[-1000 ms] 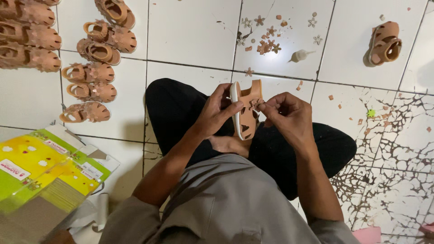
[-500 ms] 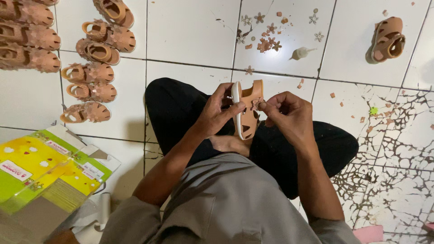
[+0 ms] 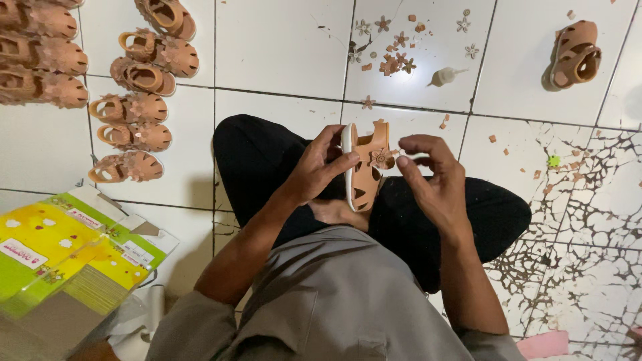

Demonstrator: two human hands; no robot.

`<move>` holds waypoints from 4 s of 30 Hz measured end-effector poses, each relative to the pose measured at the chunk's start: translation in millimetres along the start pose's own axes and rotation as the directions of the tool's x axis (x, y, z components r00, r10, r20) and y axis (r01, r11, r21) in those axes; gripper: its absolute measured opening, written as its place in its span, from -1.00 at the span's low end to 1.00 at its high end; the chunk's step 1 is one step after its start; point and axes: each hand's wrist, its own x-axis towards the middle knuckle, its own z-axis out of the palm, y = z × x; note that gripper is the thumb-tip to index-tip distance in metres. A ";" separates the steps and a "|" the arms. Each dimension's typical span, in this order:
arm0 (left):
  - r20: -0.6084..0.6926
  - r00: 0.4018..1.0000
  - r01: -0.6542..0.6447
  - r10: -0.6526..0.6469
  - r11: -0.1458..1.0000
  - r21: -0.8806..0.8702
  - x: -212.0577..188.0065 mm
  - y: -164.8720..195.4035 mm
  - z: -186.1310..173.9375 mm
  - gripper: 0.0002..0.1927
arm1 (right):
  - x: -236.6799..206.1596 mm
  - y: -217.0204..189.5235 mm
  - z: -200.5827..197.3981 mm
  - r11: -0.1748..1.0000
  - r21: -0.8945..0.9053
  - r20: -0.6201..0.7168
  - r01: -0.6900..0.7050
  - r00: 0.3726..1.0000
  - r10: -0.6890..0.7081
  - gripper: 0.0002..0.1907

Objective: The person sits on the floor holding a child's sandal and uses a squeeze glue bottle to apply glue to the strap area, then picks up small flower-shaped cutouts from the floor and presses them onto the glued spots. The person repeats this gluing and placing process on the sandal and reaches for additional sandals nearby.

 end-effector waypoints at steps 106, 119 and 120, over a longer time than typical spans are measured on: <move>-0.121 0.992 0.046 -0.032 0.993 0.112 10.6 -23.9 10.4 -0.33 | -18.7 12.6 18.6 0.882 -0.328 -0.205 0.339 0.886 -0.416 -0.90; -0.047 0.962 0.165 -0.269 0.710 -0.684 35.1 -12.3 -2.6 -0.36 | 66.9 162.0 -31.1 0.967 -0.227 -0.386 -0.112 0.922 0.017 -0.54; -0.062 0.957 0.173 -0.283 0.729 -0.662 37.5 -8.1 -2.3 -0.36 | 80.2 169.8 -32.3 0.958 -0.267 -0.397 -0.107 0.918 -0.008 -0.48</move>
